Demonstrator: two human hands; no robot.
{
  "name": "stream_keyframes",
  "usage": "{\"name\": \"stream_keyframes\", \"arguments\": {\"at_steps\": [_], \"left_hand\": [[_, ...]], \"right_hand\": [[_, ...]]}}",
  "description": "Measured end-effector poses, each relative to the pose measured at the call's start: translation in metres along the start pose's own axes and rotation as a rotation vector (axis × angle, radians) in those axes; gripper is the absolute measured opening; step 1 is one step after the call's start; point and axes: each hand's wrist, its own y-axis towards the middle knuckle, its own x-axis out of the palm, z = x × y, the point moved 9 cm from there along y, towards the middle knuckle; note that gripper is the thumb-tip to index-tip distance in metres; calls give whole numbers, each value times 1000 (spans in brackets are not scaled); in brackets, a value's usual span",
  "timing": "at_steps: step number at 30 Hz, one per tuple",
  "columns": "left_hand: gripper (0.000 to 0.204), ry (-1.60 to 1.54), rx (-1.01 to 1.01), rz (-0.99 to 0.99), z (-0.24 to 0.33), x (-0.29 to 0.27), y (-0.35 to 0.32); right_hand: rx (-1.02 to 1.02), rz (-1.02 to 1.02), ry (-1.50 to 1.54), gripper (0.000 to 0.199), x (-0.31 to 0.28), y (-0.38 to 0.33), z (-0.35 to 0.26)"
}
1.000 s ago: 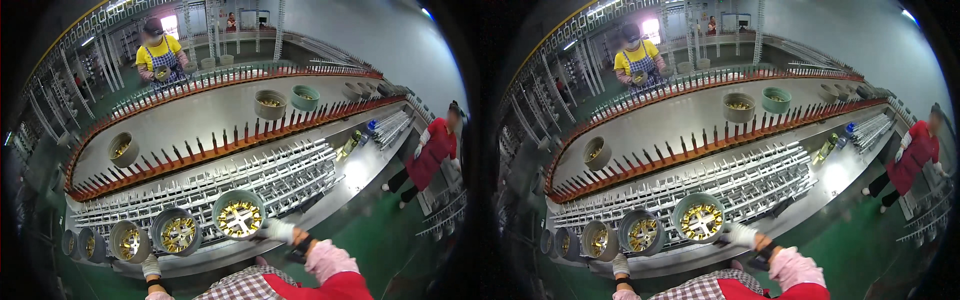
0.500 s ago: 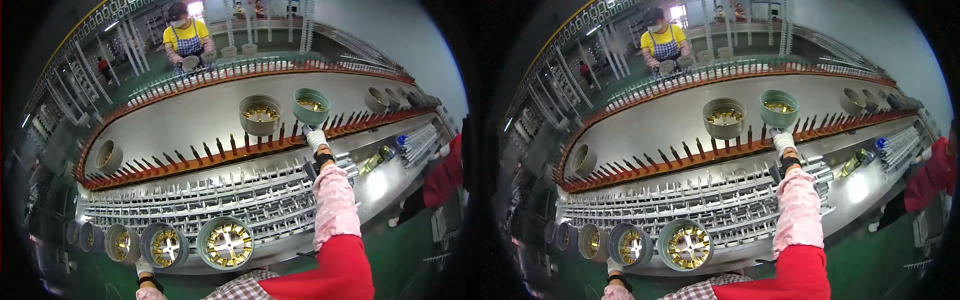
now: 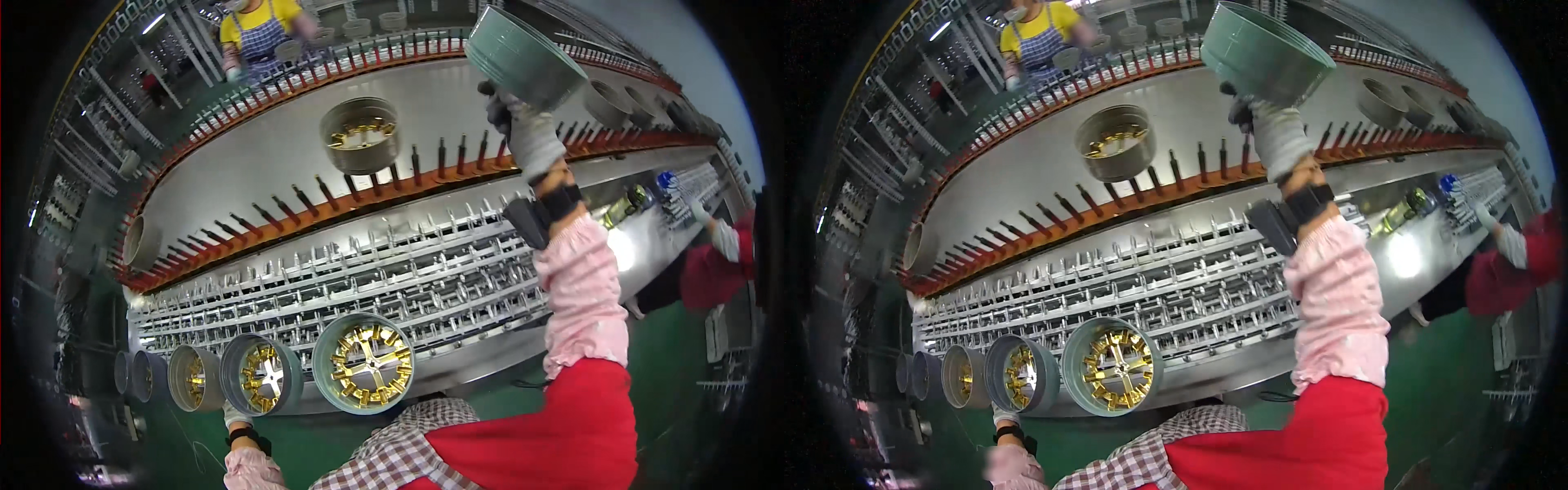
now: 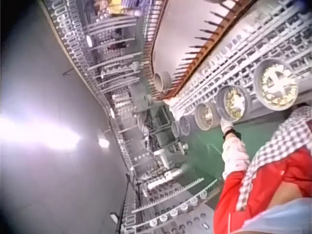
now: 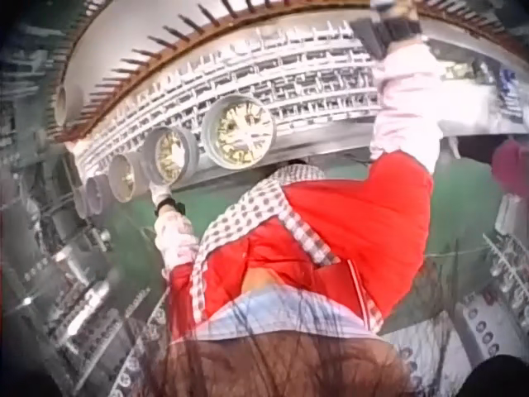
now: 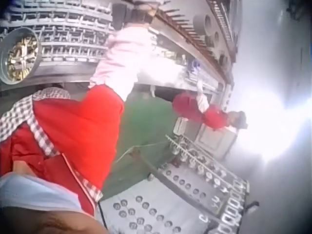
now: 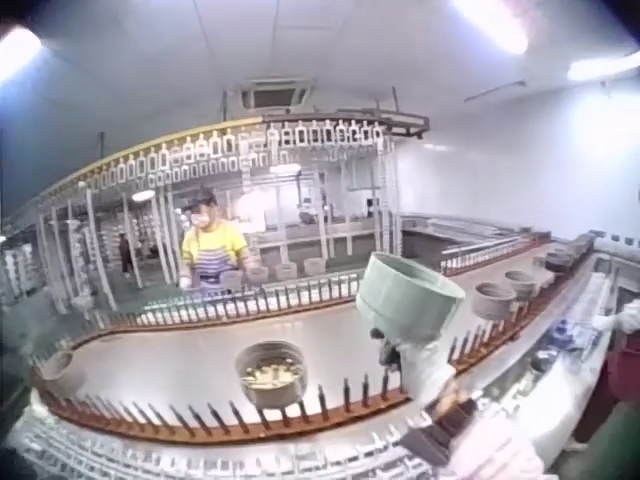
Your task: The recorder is loading grey circular molds containing gold-colored inserts onto the pegs of a moving assembly line conveyor.
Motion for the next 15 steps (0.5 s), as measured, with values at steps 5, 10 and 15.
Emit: {"name": "stream_keyframes", "arguments": {"at_steps": [5,10,15], "left_hand": [[23,218,126,100,-14,-11,-14],[14,528,158,183,-13,15,1],[14,613,231,271,4,-5,4]], "right_hand": [[-281,-322,-961,28,5,-174,-54],[67,-229,-812,29,14,-282,-47],[193,-246,-720,29,43,-316,-35]]}}
